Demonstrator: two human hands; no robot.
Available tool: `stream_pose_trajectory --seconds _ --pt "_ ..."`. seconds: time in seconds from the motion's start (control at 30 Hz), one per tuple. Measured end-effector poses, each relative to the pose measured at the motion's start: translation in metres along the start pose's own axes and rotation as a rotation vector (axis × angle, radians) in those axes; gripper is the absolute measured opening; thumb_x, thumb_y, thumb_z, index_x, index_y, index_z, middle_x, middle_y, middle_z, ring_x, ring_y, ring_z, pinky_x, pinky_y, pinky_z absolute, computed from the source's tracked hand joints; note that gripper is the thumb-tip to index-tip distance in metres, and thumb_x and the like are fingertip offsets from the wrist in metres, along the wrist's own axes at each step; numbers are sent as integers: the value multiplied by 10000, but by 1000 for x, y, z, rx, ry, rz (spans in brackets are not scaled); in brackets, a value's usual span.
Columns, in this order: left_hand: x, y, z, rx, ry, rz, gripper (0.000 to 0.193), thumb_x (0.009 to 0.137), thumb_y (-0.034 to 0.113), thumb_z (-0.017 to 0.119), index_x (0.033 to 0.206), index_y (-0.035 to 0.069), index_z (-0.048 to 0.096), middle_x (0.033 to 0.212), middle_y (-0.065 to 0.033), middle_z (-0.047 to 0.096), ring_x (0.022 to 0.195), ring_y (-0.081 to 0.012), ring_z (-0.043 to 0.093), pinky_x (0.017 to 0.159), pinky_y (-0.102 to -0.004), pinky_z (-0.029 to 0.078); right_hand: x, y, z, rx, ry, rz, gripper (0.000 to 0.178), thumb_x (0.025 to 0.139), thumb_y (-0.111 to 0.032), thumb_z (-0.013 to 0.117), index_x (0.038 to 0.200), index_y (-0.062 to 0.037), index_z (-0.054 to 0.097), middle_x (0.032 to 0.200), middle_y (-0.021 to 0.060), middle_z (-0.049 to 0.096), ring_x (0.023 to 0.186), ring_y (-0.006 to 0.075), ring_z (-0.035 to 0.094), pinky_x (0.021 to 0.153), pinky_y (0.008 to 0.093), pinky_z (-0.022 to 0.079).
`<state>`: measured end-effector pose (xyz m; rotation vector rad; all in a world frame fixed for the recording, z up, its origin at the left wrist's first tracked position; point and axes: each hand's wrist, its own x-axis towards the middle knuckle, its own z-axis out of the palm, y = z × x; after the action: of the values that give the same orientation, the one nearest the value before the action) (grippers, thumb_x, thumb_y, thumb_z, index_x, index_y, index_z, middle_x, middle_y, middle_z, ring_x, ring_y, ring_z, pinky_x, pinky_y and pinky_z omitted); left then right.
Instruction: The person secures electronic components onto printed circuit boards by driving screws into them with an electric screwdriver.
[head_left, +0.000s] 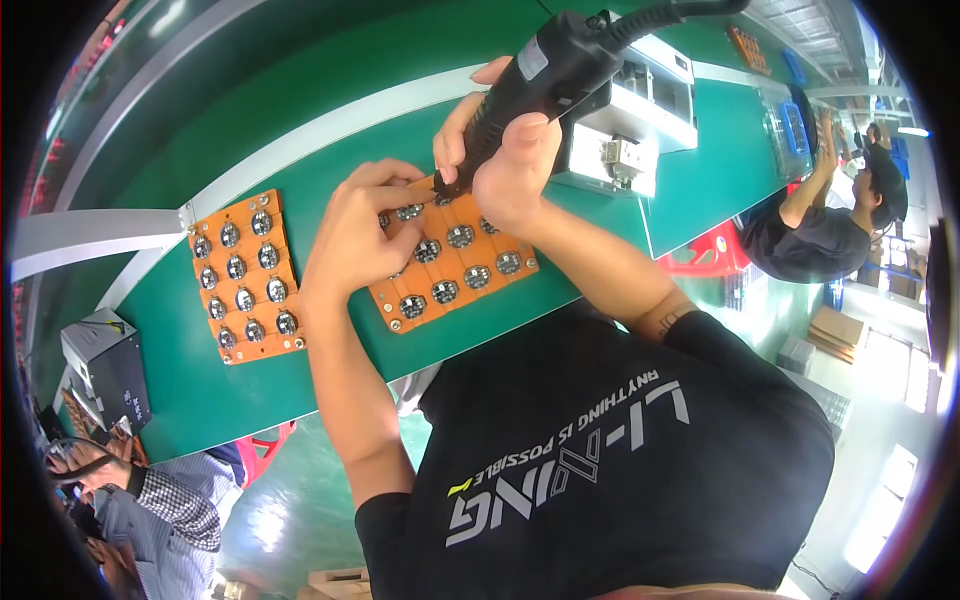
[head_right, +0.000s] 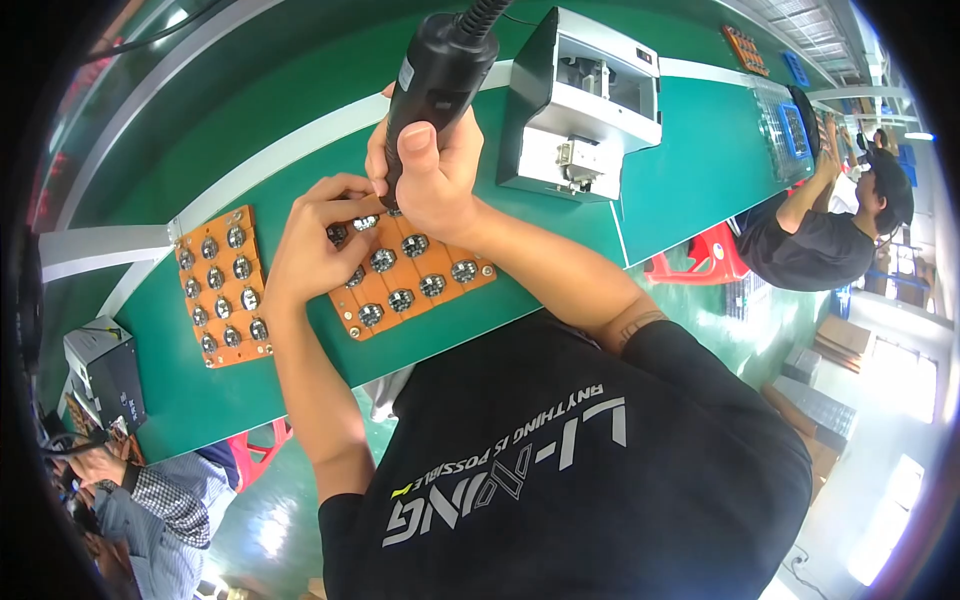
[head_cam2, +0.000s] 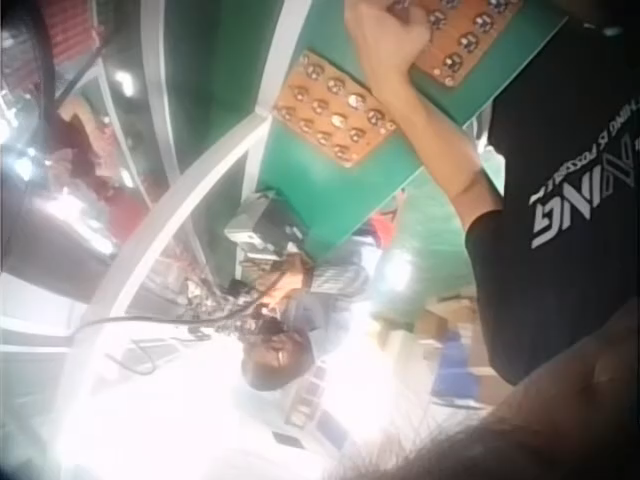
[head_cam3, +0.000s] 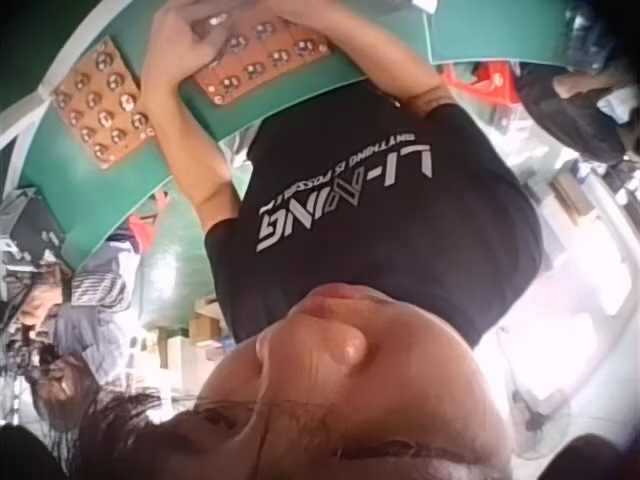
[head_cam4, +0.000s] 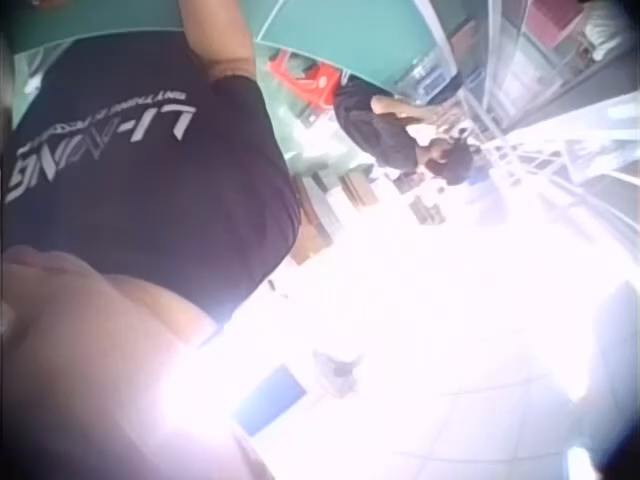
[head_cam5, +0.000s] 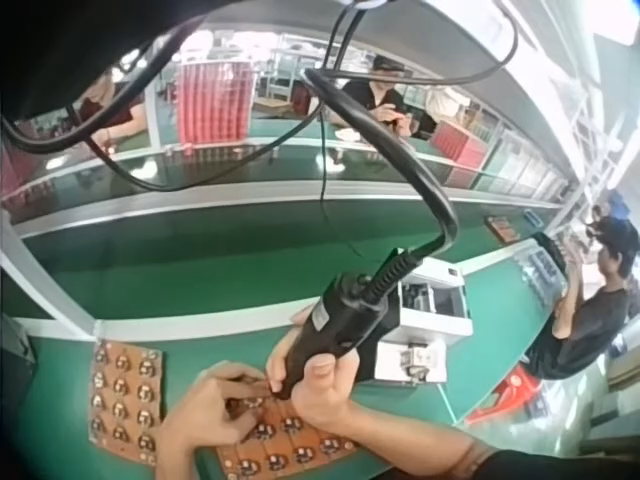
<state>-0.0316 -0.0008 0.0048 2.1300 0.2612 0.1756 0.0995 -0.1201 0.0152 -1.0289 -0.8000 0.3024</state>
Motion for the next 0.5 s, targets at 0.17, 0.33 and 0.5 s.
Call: stream_pose_trajectory --seconds 0.17,0.33,0.5 --pt "-1 -7 3 24 31 61 285 708 -9 705 980 -1 792 1084 -129 714 953 -307 655 773 -388 549 -5 4 0 25 1 -8 808 931 -757 537 1220 -20 374 595 101 522 450 196 515 462 324 452" --pt "-1 -8 4 27 31 60 289 699 -5 704 974 0 791 1073 -132 713 952 -307 648 805 -396 543 -8 4 -1 30 -46 -14 801 932 -745 553 1224 -20 377 605 103 535 459 192 523 472 320 460" --pt "1 -8 2 28 12 79 262 695 -12 698 944 -3 780 1063 -114 714 926 -304 638 770 -395 535 -9 8 1 45 -88 -18 757 959 -675 591 1228 4 394 639 111 574 506 170 548 496 297 469"
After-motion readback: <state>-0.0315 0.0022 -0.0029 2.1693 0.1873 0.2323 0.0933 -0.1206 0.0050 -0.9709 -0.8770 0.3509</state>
